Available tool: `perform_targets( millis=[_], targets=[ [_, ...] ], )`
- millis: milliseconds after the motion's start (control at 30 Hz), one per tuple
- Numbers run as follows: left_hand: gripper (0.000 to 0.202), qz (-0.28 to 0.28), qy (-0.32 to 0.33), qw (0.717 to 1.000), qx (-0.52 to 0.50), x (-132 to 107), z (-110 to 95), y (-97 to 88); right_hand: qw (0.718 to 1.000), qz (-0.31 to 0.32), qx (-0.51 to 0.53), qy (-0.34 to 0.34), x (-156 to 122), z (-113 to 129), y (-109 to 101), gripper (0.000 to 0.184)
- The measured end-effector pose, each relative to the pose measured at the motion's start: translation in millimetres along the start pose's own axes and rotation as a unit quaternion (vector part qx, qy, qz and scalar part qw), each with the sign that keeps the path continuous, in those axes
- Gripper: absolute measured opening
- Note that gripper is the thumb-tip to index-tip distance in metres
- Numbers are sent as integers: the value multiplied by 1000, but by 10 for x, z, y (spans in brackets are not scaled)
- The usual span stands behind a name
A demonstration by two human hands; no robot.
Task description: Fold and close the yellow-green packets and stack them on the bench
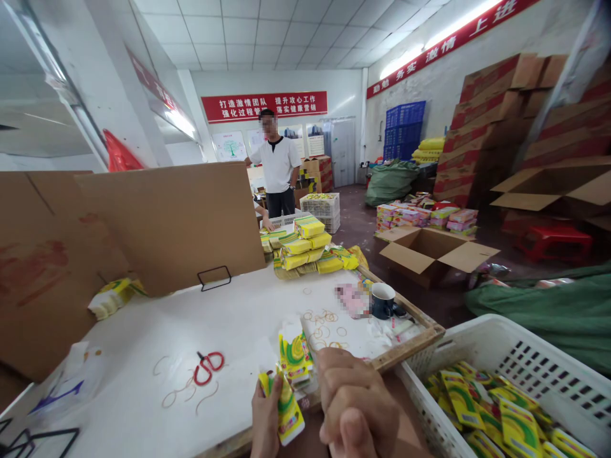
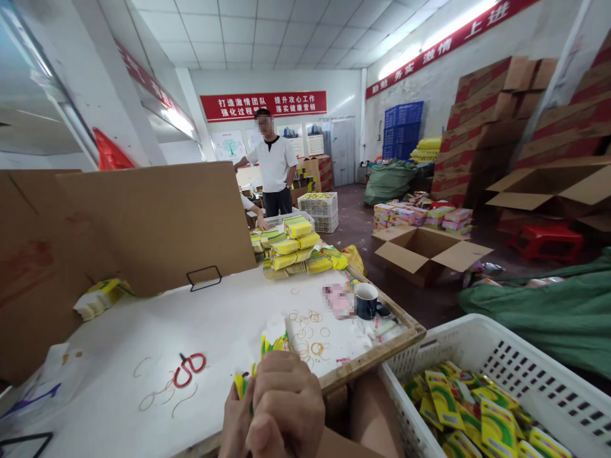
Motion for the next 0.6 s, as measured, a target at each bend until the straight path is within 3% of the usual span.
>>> perform_targets(
  millis=[67,167,267,400,433,467,600],
  targets=[
    [55,21,3,1000,3,3,22,13,998,-45,-5,-32,-25,-13,-27,49],
    [55,24,11,1000,0,30,54,-6,997,40,-65,0,-122,-162,2,48],
    [60,23,23,999,-1,47,9,-29,975,116,-162,100,-356,-524,-42,43],
    [67,29,32,999,1,-10,-174,-40,918,97,-275,268,-814,-1102,-241,10],
    [67,25,41,999,6,-28,-229,-45,909,103,-279,293,-928,-1200,-263,18],
    [68,21,54,998,14,-43,-283,-49,901,121,-273,315,-1035,-1279,-264,23],
    [66,20,107,992,63,-76,-392,-45,878,198,-243,361,-1302,-1406,-215,7]
  ],
)
Point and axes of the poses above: each hand's wrist, its own x-axis towards the middle knuckle, its own y-axis out of the palm, z = x × y, the point moved 6 cm from there along x, towards the middle knuckle, and after that the axes turned 2 degrees about -z, right-handed, at the moved point
